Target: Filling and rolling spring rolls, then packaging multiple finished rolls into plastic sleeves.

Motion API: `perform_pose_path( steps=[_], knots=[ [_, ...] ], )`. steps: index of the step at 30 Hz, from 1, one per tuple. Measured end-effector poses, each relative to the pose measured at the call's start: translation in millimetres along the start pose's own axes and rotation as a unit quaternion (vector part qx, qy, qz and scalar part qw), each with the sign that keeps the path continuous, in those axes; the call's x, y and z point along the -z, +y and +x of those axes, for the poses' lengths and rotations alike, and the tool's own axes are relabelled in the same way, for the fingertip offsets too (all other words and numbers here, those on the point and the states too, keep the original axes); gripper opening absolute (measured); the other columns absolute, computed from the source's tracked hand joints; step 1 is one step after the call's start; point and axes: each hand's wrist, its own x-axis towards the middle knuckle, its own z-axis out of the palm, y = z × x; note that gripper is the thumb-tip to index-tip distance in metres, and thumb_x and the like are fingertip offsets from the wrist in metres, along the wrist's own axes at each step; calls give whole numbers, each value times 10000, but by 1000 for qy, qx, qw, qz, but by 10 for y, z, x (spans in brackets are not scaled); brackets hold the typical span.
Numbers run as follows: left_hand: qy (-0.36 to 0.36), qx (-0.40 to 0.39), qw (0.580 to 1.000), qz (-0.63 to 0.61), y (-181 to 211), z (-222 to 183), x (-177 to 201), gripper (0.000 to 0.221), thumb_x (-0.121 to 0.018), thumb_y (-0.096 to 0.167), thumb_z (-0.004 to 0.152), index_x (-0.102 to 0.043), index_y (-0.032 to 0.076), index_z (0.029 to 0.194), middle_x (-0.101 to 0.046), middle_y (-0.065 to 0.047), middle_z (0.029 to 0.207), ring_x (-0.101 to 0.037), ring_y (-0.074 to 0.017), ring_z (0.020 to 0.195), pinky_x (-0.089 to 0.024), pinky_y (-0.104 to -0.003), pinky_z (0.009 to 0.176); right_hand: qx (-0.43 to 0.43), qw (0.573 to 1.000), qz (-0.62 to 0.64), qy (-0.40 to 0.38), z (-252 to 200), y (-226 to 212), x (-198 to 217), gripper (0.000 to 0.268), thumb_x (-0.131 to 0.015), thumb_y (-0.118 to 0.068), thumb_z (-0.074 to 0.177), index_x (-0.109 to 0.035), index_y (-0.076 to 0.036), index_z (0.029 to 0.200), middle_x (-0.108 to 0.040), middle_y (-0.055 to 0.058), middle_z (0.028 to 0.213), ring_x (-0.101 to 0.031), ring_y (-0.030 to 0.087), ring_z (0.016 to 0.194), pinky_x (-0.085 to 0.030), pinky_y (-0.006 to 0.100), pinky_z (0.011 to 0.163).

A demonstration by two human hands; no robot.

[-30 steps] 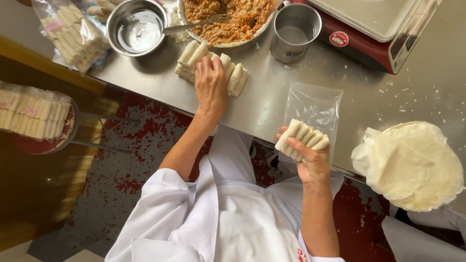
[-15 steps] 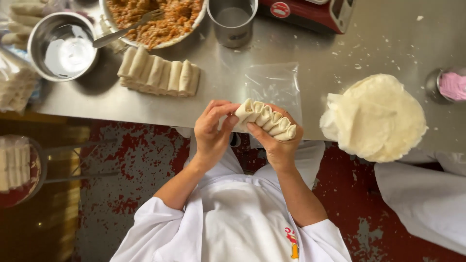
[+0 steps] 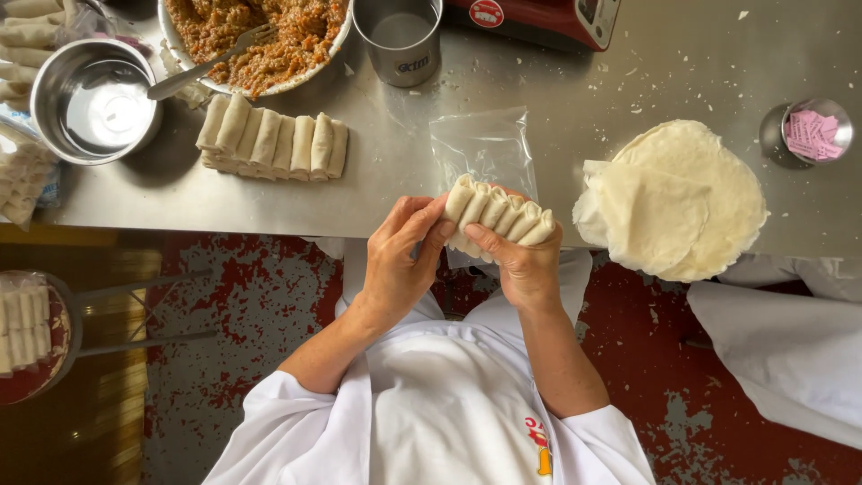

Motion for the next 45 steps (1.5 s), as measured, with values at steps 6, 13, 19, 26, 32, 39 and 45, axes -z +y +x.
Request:
perform_pose_path(
  steps=[6, 13, 19, 26, 32, 39, 45],
  knots=[
    [-38, 18, 996, 75, -4, -43, -32, 205, -616, 36, 1017, -672, -43, 1198, -588, -139, 919, -646, -298, 662, -539, -374, 531, -111, 990, 87, -19, -2, -29, 24, 307, -827, 148, 734, -732, -7, 981, -758, 107, 824, -716, 143, 803, -615, 347, 690],
    [-125, 66, 990, -6, -98, -103, -13, 409, -588, -26, 1000, -543, -24, 1406, -560, -148, 932, -636, -310, 751, -543, -387, 587, -206, 971, 118, 12, 8, 127, 229, 233, -812, 169, 744, -743, -19, 862, -751, 109, 799, -737, 189, 782, -598, 348, 712],
    [-150, 125, 980, -41, -120, -10, 44, 301, -635, -20, 974, -656, -24, 1275, -637, -113, 898, -679, -242, 701, -568, -337, 595, -274, 952, 128, 47, 5, 106, 243, 238, -843, 124, 734, -753, -58, 858, -771, 100, 858, -765, 218, 836, -600, 369, 783],
    [-142, 184, 967, -108, -86, 12, -12, 414, -719, 33, 940, -624, -27, 1339, -611, -112, 865, -648, -184, 680, -606, -305, 616, -305, 940, 144, 42, 7, 76, 303, 263, -829, 105, 759, -768, -52, 961, -777, 122, 936, -773, 283, 886, -608, 426, 830],
    [-201, 103, 973, 47, 74, 289, 45, 437, -613, 235, 1032, -568, 24, 1412, -567, -109, 926, -606, -189, 703, -537, -309, 565, -315, 937, 147, -25, -93, 203, 406, 320, -825, 112, 734, -761, -73, 986, -768, 95, 957, -757, 289, 956, -616, 486, 886],
    [-468, -36, 879, 79, -46, 288, -258, 491, -456, 417, 1069, -539, 56, 1391, -569, -161, 927, -708, -385, 770, -611, -516, 598, -275, 944, 109, -148, -251, -200, 5, 225, -823, 135, 718, -702, -52, 685, -670, 129, 524, -719, 254, 507, -598, 299, 596],
    [-447, 14, 894, 30, -426, 45, -443, 313, -521, 373, 1043, -636, 87, 996, -578, -93, 831, -698, -407, 653, -574, -481, 508, -302, 940, 121, -98, -362, 4, 169, 255, -827, 159, 691, -704, -37, 798, -722, 95, 709, -730, 207, 705, -578, 390, 713]
  ],
)
